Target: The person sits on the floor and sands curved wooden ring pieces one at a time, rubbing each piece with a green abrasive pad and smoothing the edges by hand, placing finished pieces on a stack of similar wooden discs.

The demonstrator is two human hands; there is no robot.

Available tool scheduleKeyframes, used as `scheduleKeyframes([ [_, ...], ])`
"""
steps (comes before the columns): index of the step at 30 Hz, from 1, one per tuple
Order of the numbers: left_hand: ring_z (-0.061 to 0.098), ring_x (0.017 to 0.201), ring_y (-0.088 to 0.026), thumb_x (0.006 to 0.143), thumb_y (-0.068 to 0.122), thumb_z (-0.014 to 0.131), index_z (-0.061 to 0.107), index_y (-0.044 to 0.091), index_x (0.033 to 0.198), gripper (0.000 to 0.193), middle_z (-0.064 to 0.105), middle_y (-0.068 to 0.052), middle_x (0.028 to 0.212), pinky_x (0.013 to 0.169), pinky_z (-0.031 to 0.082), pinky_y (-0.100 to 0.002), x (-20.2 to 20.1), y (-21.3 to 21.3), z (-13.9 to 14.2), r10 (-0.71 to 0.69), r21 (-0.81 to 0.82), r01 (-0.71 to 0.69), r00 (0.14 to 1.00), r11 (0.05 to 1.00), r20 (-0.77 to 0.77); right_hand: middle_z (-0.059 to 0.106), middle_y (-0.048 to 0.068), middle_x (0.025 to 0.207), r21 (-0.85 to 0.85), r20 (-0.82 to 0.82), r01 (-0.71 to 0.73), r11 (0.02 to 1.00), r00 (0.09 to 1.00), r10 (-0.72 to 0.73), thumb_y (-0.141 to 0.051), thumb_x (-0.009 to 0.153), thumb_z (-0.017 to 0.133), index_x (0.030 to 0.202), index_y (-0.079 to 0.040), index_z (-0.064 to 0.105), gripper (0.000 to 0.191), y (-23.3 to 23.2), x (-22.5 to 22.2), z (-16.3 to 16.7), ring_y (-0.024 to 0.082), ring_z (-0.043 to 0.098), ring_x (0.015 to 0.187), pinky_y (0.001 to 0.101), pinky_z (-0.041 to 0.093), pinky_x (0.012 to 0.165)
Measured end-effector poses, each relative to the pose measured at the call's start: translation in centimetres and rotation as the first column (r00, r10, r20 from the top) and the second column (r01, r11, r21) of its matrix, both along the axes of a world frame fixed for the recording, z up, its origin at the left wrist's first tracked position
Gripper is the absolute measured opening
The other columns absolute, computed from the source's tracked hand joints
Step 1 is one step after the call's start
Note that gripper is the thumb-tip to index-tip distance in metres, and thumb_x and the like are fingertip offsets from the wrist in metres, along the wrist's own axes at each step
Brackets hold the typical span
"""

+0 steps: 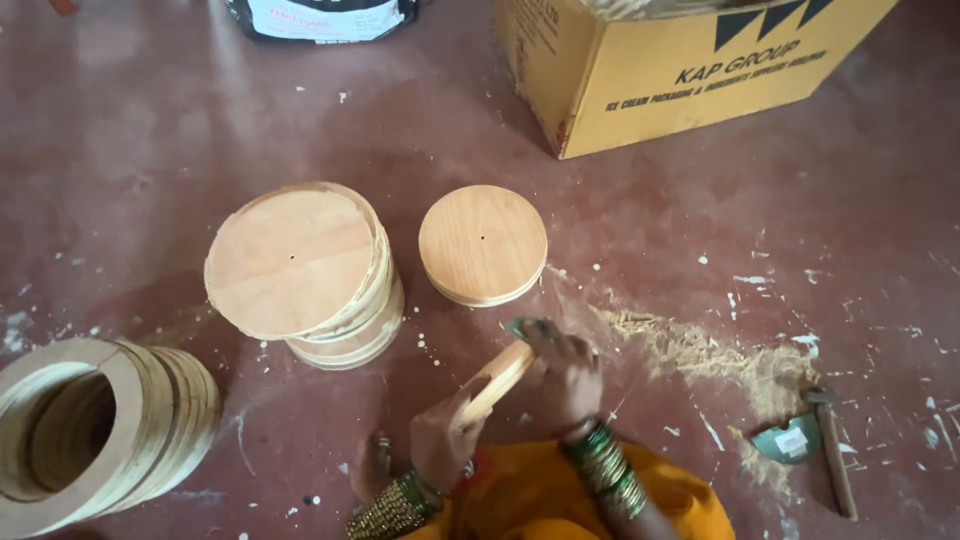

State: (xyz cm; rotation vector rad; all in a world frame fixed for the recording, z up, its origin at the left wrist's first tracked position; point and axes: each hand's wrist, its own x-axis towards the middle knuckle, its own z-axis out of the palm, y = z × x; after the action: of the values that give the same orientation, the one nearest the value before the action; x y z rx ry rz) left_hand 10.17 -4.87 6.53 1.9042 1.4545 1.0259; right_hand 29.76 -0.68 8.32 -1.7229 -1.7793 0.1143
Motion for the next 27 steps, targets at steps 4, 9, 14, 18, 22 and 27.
scheduleKeyframes([
  [4,0.075,0.093,-0.035,0.078,0.003,0.071,0.069,0.012,0.131,0.053,0.075,-0.02,0.11,0.075,0.061,-0.038,-0.9,-0.2,-0.3,-0.056,0.09,0.048,0.994,0.995,0.096,0.063,0.008,0.143,0.104,0.148,-0.094,0.99,0.986,0.078,0.003,0.082,0.049,0.134,-0.025,0.069,0.063,-3.7,-3.1,-0.6,0.037,0.06,0.123,0.0505,0.048,0.098],
  [9,0.078,0.089,-0.03,0.08,0.004,0.071,0.067,0.012,0.131,0.052,0.076,-0.017,0.111,0.072,0.062,-0.036,-1.0,0.1,-0.9,-0.028,0.036,0.023,0.991,0.999,0.132,0.06,0.011,0.147,0.193,0.061,-0.14,0.971,0.99,0.13,0.006,0.085,0.05,0.135,-0.02,0.069,0.06,-2.5,-3.0,-1.7,0.037,0.052,0.137,0.0563,0.04,0.112],
  [14,0.073,0.069,-0.032,0.081,0.015,0.081,0.072,0.016,0.127,0.047,0.077,-0.016,0.094,0.06,0.057,-0.039,-0.9,0.1,-0.9,0.063,-0.05,-0.062,0.998,0.997,0.019,0.066,0.012,0.139,0.093,-0.219,-0.12,0.988,0.966,0.137,0.019,0.08,0.036,0.138,-0.018,0.066,0.075,1.5,-0.2,-3.5,0.029,0.063,0.133,0.0472,0.048,0.115],
  [18,0.072,0.062,-0.03,0.081,0.015,0.078,0.072,0.015,0.126,0.046,0.075,-0.017,0.086,0.055,0.056,-0.038,-1.6,-0.1,-2.3,0.038,-0.072,-0.036,0.999,0.997,0.034,0.065,0.012,0.141,0.151,-0.173,-0.144,0.978,0.97,0.169,0.017,0.078,0.037,0.14,-0.014,0.064,0.074,0.7,-0.7,-2.8,0.03,0.063,0.134,0.0493,0.05,0.113],
  [22,0.072,0.067,-0.032,0.088,0.015,0.072,0.071,0.012,0.119,0.032,0.074,-0.016,0.087,0.057,0.055,-0.038,-2.2,-0.1,-4.6,0.003,0.083,0.001,0.999,0.997,-0.039,0.061,0.004,0.141,0.116,-0.006,-0.238,0.964,0.971,0.24,-0.019,0.076,0.05,0.125,-0.026,0.073,0.055,-4.2,-4.6,-1.0,0.035,0.052,0.13,0.055,0.047,0.094],
  [27,0.069,0.068,-0.037,0.09,0.021,0.077,0.07,0.012,0.096,0.013,0.07,-0.017,0.078,0.057,0.051,-0.042,-2.0,0.6,-5.1,0.097,0.095,-0.093,0.995,0.991,-0.036,0.054,0.002,0.152,0.128,0.141,-0.24,0.962,0.965,0.222,-0.032,0.091,0.047,0.14,-0.025,0.065,0.053,-4.6,-4.7,-2.7,0.035,0.049,0.135,0.0499,0.047,0.095],
])
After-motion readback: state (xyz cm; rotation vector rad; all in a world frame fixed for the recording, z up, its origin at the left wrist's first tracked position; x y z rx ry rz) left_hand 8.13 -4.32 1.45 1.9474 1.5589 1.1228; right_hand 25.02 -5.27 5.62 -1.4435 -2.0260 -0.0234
